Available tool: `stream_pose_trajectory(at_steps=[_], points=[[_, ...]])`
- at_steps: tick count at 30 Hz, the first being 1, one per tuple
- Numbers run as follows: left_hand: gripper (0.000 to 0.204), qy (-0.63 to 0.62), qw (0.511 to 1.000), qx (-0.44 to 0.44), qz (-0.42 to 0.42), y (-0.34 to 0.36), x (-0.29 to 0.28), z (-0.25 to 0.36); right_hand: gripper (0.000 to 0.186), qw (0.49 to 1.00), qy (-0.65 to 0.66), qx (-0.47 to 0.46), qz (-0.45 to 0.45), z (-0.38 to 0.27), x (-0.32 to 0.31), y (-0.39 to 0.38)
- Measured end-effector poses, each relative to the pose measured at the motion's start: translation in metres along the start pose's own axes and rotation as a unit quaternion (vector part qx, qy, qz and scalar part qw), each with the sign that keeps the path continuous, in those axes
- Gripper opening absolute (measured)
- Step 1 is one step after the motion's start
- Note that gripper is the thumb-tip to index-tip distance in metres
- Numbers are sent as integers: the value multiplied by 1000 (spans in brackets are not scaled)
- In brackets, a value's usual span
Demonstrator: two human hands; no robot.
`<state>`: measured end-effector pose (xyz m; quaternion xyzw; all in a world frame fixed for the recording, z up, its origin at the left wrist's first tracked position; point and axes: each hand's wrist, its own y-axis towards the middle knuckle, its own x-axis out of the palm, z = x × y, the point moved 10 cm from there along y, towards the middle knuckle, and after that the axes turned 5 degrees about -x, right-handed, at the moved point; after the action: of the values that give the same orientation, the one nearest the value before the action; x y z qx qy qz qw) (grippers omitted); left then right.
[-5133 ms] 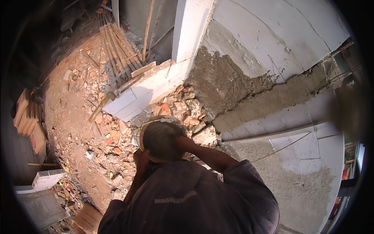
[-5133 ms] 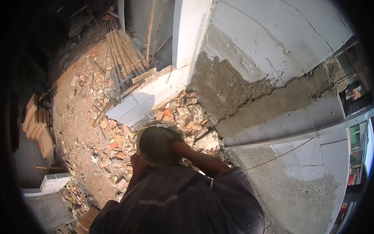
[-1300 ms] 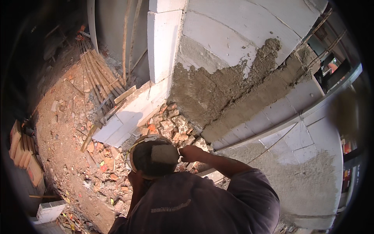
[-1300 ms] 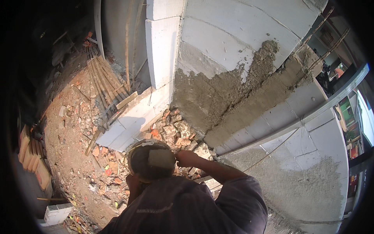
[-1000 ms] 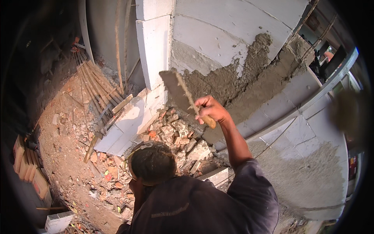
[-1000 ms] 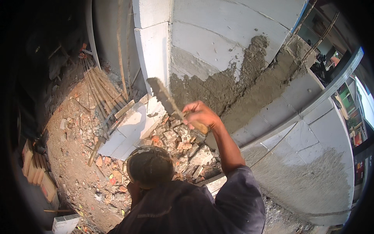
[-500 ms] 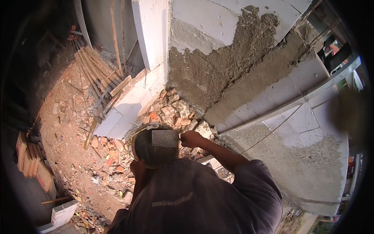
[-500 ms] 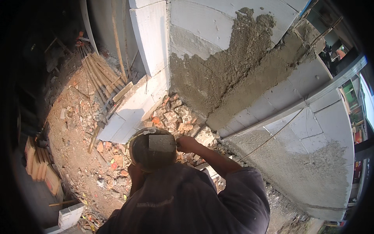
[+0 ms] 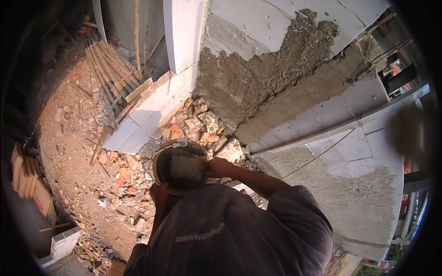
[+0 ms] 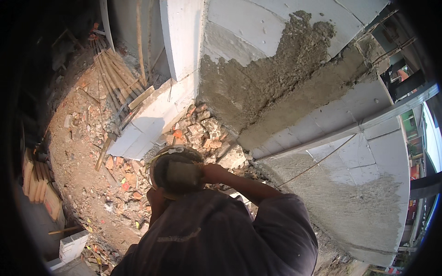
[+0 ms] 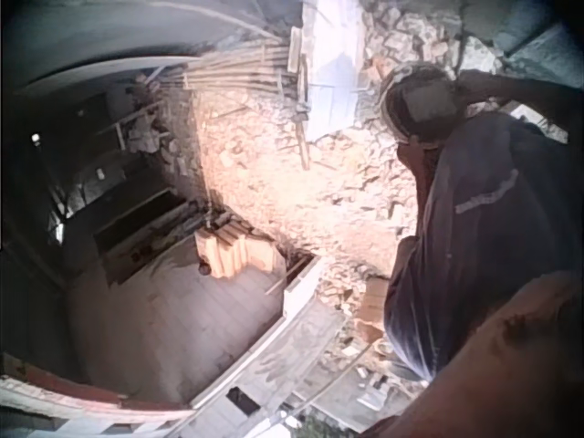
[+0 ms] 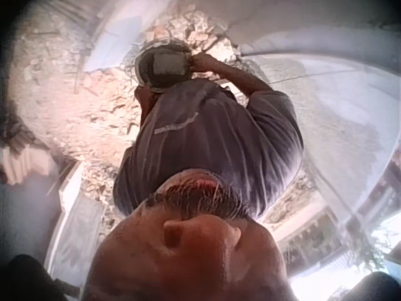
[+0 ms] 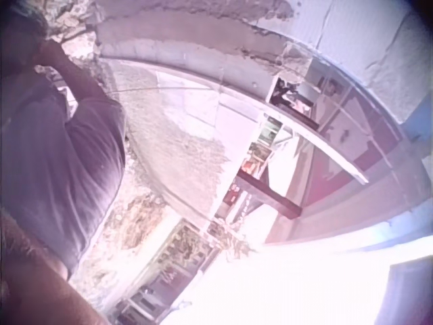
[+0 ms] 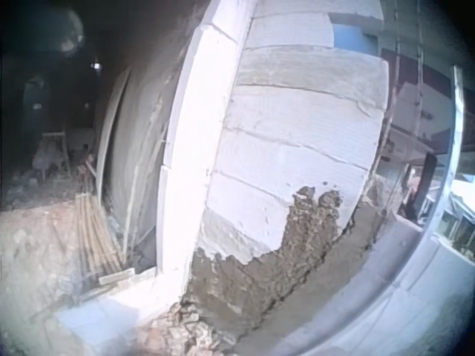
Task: The person scoops cement from a bucket using a trowel and applies it to a vertical wall. The person repeatedly smooths the cement on the wall surface.
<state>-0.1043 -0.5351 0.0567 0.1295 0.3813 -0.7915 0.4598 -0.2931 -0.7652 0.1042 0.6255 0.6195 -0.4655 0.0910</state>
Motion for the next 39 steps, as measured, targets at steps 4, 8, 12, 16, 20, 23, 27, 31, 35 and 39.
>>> stream_pose_trajectory(at_steps=[4,8,12,16,20,23,27,31,35,39], points=[[32,1,1000,-6,17,-9,-13,11,30,998,31,-51,29,-47,-91,-56],[32,-12,1000,11,14,-8,-17,14,30,974,216,-1,-69,-23,-141,-106],[33,-49,999,8,1,-10,-14,15,28,881,449,149,-7,83,-207,-176],[31,-29,1000,5,8,-4,-17,11,19,861,194,172,436,131,-383,-298],[36,-26,999,15,26,-15,-20,19,21,858,113,205,457,67,-414,-324],[39,-72,997,28,29,-8,-13,16,24,914,37,167,367,47,-362,-248],[37,-39,998,36,31,-14,-13,28,24,982,-83,0,171,34,-187,-107],[31,-58,998,-36,-3,3,4,-12,19,984,-178,21,25,18,-41,-3],[32,-4,1000,9,-2,-14,-2,9,16,986,-164,-24,21,19,70,74],[30,0,1000,22,10,-12,-9,1,22,994,-67,-17,-89,10,77,67]])
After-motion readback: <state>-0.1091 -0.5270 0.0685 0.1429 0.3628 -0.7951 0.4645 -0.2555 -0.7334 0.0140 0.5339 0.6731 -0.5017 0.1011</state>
